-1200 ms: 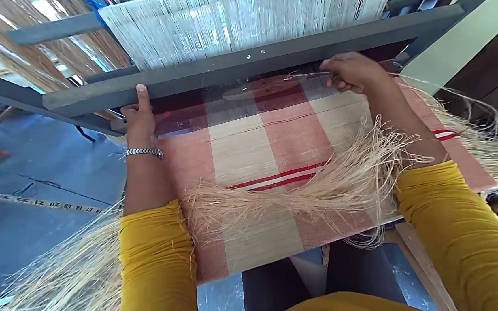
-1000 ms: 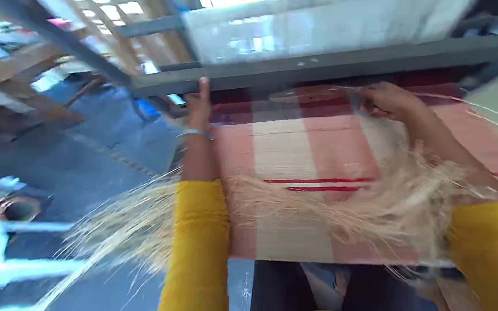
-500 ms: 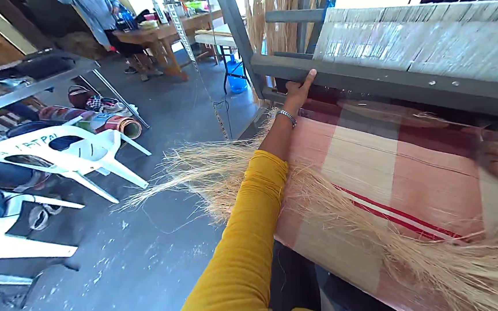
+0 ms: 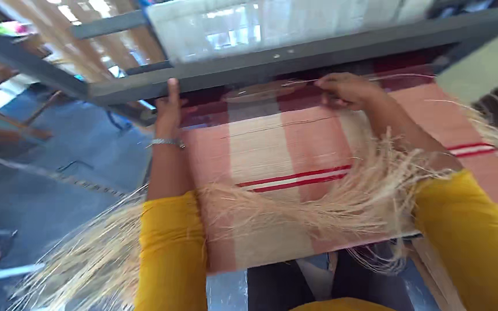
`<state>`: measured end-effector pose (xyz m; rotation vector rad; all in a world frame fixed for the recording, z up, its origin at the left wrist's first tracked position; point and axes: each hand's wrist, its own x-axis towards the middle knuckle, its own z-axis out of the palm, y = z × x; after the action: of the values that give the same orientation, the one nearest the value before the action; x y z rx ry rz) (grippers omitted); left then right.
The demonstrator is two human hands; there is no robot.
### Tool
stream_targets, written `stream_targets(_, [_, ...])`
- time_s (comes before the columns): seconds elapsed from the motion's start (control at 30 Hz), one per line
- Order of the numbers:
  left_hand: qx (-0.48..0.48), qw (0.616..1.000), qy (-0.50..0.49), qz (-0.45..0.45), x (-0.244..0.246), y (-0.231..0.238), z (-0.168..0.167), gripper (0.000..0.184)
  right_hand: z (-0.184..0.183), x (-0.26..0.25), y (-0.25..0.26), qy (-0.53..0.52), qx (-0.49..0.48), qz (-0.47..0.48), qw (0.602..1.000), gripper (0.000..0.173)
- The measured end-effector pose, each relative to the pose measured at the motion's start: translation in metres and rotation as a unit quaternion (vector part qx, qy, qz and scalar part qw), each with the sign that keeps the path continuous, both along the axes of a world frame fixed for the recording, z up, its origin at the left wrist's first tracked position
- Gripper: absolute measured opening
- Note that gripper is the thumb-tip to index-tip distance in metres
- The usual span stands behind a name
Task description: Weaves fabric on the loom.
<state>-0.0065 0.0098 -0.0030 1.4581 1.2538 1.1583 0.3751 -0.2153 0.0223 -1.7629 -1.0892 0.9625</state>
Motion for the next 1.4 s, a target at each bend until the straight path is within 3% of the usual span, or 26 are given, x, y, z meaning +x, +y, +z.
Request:
stream_targets(0.1, [-0.021, 0.999, -0.019, 0.027, 0.002, -0.005, 0.002, 0.088, -0.021, 0.02, 0.022, 0.037, 0.013, 0.038, 0.999, 0.036])
stream_targets(0.27, [-0.035, 0.998, -0.033, 0.029, 0.004, -0.009, 0.003, 0.09, -0.013, 0.012, 0.025, 0.035, -0.005, 0.042, 0.999, 0.034])
stream_targets(0.7, [-0.031, 0.998, -0.044, 0.036, 0.001, -0.009, 0.002, 0.09, -0.017, -0.007, 0.033, -0.024, 0.013, -0.06, 0.998, 0.035])
stream_targets(0.9, [-0.028, 0.998, -0.051, 0.034, 0.0, -0.006, 0.002, 0.091, -0.016, -0.012, 0.038, -0.026, -0.036, -0.024, 0.999, 0.031])
stream_targets(1.03, [-0.033, 0.998, -0.047, 0.033, 0.0, -0.008, 0.003, 0.091, -0.012, -0.027, 0.016, -0.039, 0.052, 0.017, 0.998, 0.034])
stream_targets(1.07, [-0.035, 0.998, -0.041, 0.036, 0.0, -0.009, 0.003, 0.091, 0.011, -0.047, -0.002, -0.09, 0.02, -0.009, 0.996, 0.036])
stream_targets(1.1, [-0.037, 0.998, -0.036, 0.037, 0.0, -0.01, 0.004, 0.09, 0.063, -0.072, -0.01, -0.074, -0.188, -0.039, 0.979, 0.04])
stream_targets(1.13, [-0.038, 0.998, -0.038, 0.04, 0.0, -0.01, 0.004, 0.09, 0.008, -0.051, -0.001, -0.075, 0.037, -0.017, 0.996, 0.037])
stream_targets(1.17, [-0.037, 0.998, -0.042, 0.043, 0.001, -0.01, 0.004, 0.09, -0.016, -0.033, 0.019, 0.003, 0.074, 0.017, 0.997, 0.037])
stream_targets(1.27, [-0.025, 0.998, -0.048, 0.042, 0.001, -0.011, 0.004, 0.089, -0.02, -0.016, 0.042, 0.247, -0.014, 0.092, 0.964, 0.037])
stream_targets(1.33, [-0.025, 0.998, -0.036, 0.038, 0.001, -0.01, 0.003, 0.09, -0.003, -0.025, 0.034, 0.314, -0.064, 0.052, 0.946, 0.038])
stream_targets(1.4, [-0.03, 0.998, -0.03, 0.036, 0.0, -0.008, 0.003, 0.089, -0.019, -0.002, 0.044, 0.365, -0.04, 0.162, 0.916, 0.046])
